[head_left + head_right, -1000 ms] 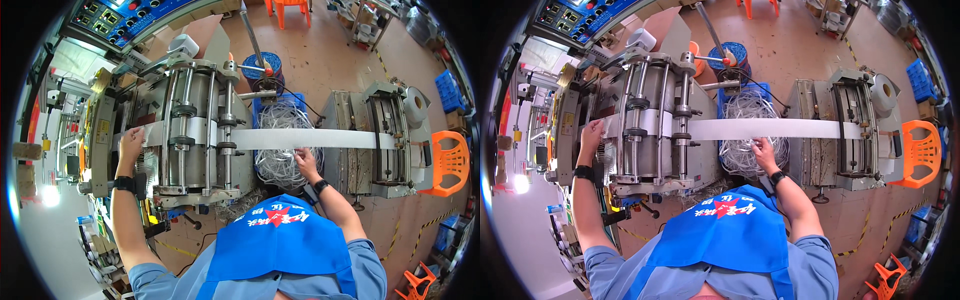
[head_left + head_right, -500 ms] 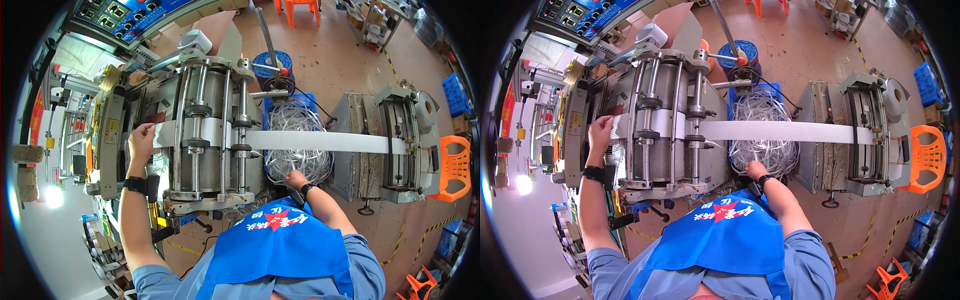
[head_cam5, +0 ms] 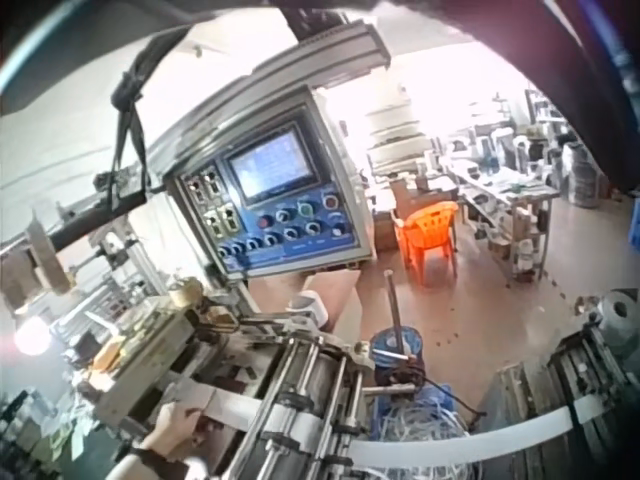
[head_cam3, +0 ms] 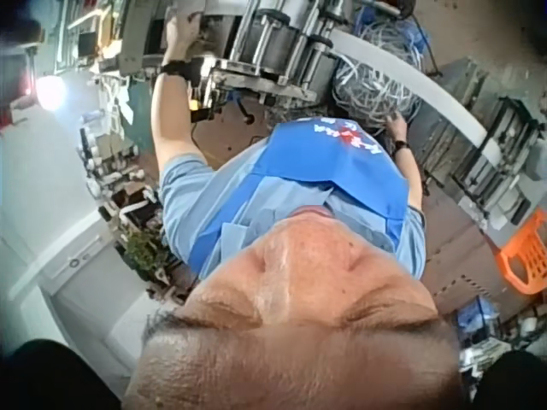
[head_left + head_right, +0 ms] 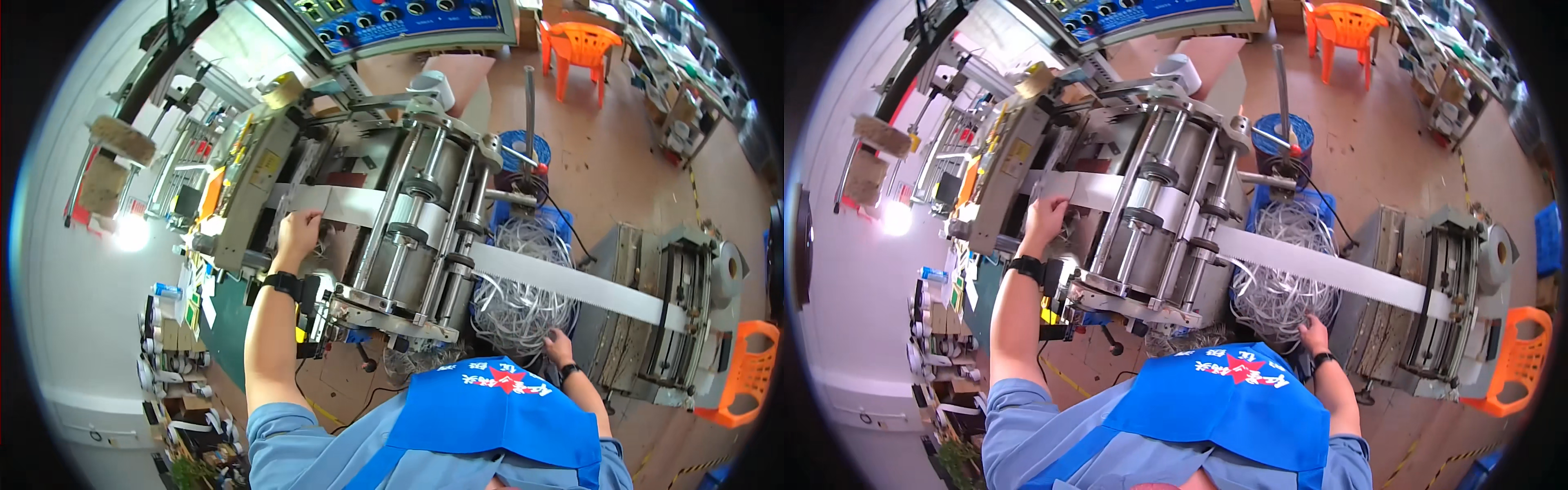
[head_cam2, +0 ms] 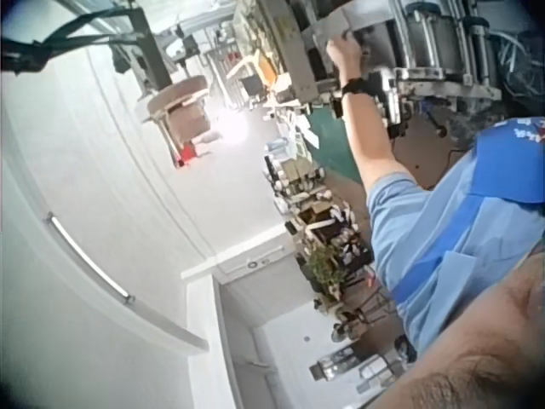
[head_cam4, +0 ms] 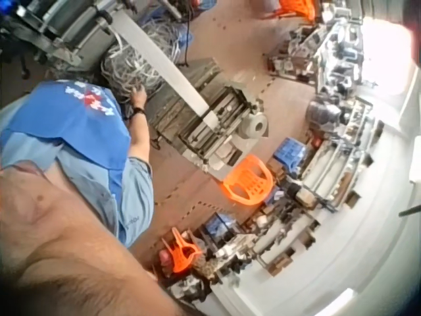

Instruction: The recorder is adjusting and monitoring a machine that processes a long strip of white material on a production floor.

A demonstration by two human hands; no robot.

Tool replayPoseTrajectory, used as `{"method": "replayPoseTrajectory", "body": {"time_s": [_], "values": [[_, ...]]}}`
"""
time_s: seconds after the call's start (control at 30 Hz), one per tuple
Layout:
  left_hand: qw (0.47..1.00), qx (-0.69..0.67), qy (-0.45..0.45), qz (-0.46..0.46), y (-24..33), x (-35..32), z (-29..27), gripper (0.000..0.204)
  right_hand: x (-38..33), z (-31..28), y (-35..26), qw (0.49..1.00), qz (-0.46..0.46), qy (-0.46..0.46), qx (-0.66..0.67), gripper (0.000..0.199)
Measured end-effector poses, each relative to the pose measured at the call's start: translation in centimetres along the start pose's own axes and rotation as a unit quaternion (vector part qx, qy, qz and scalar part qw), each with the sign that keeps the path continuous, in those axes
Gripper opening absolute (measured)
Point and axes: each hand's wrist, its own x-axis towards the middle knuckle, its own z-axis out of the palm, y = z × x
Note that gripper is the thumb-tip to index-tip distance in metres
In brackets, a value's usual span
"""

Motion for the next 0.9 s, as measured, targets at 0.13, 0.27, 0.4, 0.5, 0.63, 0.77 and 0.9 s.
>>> {"method": "replayPoseTrajectory", "body": {"time_s": [0.13,0.27,0.4,0.5,0.63,0.77,0.9], "values": [[0.997,-0.009,0.027,-0.068,-4.9,-2.7,-2.2,0.02,-2.2,-2.4,2.1,0.999,0.037,-0.026,0.027,0.041],[0.975,-0.128,0.054,-0.176,-6.1,-4.0,-1.4,0.022,-5.1,-6.9,1.7,0.998,0.007,-0.012,0.061,0.036],[0.947,-0.192,0.16,-0.201,-4.6,-3.9,-0.3,0.031,-7.5,-12.6,0.1,0.994,-0.012,0.046,0.103,0.032],[0.951,-0.189,0.196,-0.148,-4.0,-3.5,0.8,0.043,-9.3,-17.8,0.4,0.987,-0.053,0.108,0.104,0.026],[0.933,-0.23,0.215,-0.173,-4.8,-4.0,2.1,0.051,-11.3,-24.0,1.9,0.971,-0.099,0.211,0.046,0.018],[0.946,-0.188,0.025,-0.263,-5.6,-4.7,1.0,0.055,-13.3,-27.8,5.1,0.955,-0.064,0.253,-0.144,0.023],[0.947,-0.218,-0.02,-0.234,-4.5,-5.1,-0.5,0.059,-13.9,-28.8,8.0,0.927,-0.057,0.306,-0.209,0.03]]}}
